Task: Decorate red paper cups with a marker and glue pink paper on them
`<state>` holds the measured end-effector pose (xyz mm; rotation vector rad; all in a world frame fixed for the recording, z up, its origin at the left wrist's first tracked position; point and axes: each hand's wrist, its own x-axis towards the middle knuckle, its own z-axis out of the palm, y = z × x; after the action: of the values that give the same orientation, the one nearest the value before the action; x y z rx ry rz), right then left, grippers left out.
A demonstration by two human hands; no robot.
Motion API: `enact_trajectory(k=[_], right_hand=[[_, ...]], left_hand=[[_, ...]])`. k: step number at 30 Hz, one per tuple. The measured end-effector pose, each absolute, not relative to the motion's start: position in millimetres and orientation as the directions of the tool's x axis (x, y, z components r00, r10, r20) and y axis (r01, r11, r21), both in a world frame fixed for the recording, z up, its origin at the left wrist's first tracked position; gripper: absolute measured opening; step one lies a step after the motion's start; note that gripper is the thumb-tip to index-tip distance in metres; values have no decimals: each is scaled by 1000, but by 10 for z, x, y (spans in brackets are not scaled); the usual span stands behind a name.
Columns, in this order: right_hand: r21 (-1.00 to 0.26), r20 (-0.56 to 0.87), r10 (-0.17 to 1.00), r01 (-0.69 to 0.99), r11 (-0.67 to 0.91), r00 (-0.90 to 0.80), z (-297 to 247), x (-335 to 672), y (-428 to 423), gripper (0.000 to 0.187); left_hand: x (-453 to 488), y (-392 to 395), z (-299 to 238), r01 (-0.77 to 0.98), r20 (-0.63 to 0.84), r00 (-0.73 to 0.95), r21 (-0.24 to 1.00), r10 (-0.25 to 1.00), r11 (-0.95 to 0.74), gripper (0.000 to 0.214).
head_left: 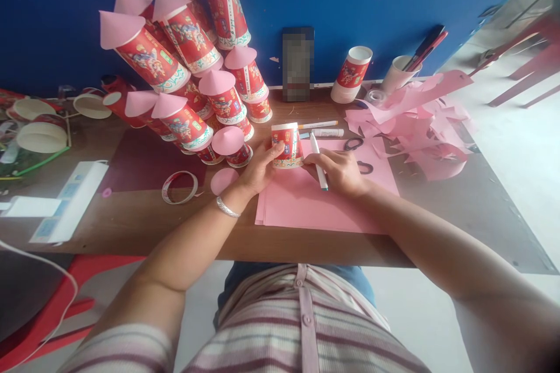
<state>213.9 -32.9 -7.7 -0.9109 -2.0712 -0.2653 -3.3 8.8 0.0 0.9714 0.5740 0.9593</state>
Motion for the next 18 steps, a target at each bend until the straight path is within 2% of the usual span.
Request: enact_trajectory(k=[8, 13, 18], right_hand=[[-189, 761, 537, 666, 721, -365, -97, 2156, -323, 12], [-124, 747, 530, 699, 704, -402, -102, 2159, -334, 16], [-115, 738, 532, 699, 705, -415, -87, 2153, -343, 18]], left_hand=[[-39, 82, 37, -461, -58, 483, 831, 874, 310, 41], [-37, 57, 34, -436, 19, 516, 867, 856, 243, 45], [-50, 58, 38, -361, 35, 524, 914, 851, 185, 46]])
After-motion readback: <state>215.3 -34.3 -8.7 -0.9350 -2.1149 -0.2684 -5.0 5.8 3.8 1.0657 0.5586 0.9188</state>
